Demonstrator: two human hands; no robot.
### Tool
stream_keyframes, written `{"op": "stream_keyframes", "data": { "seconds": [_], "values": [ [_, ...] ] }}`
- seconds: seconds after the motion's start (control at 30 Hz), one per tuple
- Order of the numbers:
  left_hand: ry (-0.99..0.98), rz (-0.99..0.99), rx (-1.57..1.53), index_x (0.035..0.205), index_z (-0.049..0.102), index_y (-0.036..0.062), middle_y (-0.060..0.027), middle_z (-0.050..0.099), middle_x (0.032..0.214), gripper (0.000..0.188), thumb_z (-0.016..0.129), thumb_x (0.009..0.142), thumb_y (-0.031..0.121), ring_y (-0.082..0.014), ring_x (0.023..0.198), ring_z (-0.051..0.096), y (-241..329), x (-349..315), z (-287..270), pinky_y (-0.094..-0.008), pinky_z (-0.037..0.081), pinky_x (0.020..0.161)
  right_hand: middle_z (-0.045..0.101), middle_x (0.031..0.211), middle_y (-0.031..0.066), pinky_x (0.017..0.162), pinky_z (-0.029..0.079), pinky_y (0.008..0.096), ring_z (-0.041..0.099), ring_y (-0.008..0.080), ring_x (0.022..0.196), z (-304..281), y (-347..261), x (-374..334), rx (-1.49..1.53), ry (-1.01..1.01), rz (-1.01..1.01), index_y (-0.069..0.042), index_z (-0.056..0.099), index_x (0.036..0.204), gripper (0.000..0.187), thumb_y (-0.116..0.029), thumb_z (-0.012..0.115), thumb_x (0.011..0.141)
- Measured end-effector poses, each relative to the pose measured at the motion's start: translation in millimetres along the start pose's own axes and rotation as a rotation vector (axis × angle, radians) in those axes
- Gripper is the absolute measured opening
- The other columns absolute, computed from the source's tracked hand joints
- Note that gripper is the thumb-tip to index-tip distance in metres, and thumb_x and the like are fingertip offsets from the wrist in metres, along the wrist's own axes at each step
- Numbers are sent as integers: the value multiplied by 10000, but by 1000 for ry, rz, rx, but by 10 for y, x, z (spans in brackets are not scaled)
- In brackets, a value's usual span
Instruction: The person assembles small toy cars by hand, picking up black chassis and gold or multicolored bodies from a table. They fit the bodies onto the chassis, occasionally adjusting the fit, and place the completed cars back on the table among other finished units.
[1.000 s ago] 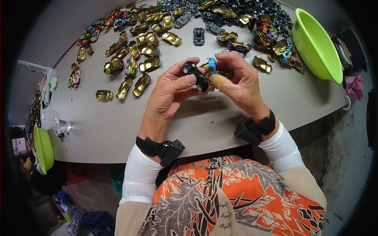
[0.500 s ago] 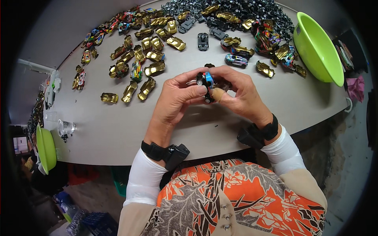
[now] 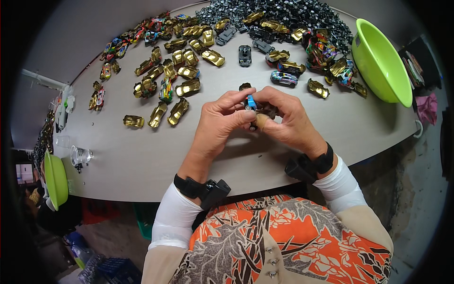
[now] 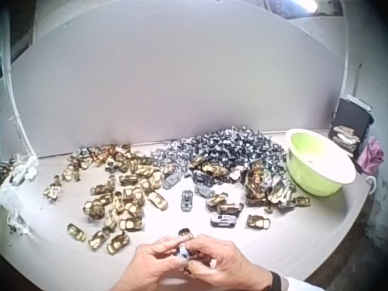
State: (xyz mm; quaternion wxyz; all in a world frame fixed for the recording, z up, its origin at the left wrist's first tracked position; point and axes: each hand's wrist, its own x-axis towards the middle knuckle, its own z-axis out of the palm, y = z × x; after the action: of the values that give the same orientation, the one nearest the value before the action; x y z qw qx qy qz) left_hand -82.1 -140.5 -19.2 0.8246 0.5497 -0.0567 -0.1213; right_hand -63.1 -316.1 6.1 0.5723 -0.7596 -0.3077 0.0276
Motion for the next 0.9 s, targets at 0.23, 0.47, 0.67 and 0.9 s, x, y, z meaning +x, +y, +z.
{"op": "stream_keyframes", "data": {
  "seconds": [0.23, 0.47, 0.67, 0.9],
  "values": [
    [14, 123, 392, 1328, 385, -2, -61, 551, 1067, 472, 502, 920, 205, -113, 891, 524, -84, -65, 163, -237, 425, 824, 577, 821, 89, 569, 475, 263, 600, 160, 678, 9, 68, -15, -76, 98, -42, 4, 551, 944, 229, 11, 633, 730],
    [-33, 55, 495, 1346, 354, 9, -45, 592, 1001, 464, 470, 929, 175, -99, 887, 513, 19, -127, 181, -225, 412, 826, 556, 790, 81, 571, 474, 274, 584, 200, 652, -63, 62, -26, -165, 24, -124, -20, 569, 948, 234, -9, 655, 730],
    [13, 35, 313, 1270, 475, 17, -42, 612, 972, 406, 538, 900, 174, -82, 807, 534, -44, -77, 84, -218, 448, 750, 554, 800, 70, 582, 468, 277, 571, 173, 652, -24, 84, -33, -108, -26, -117, -27, 578, 970, 261, -25, 666, 724],
    [142, -41, -30, 1154, 573, 11, -67, 639, 944, 390, 676, 783, 73, -91, 812, 594, -15, -28, 98, -192, 515, 619, 525, 822, 76, 569, 437, 247, 527, 138, 660, 7, 105, -26, -29, 111, -174, -14, 577, 933, 232, -24, 641, 711]
  ]
}}
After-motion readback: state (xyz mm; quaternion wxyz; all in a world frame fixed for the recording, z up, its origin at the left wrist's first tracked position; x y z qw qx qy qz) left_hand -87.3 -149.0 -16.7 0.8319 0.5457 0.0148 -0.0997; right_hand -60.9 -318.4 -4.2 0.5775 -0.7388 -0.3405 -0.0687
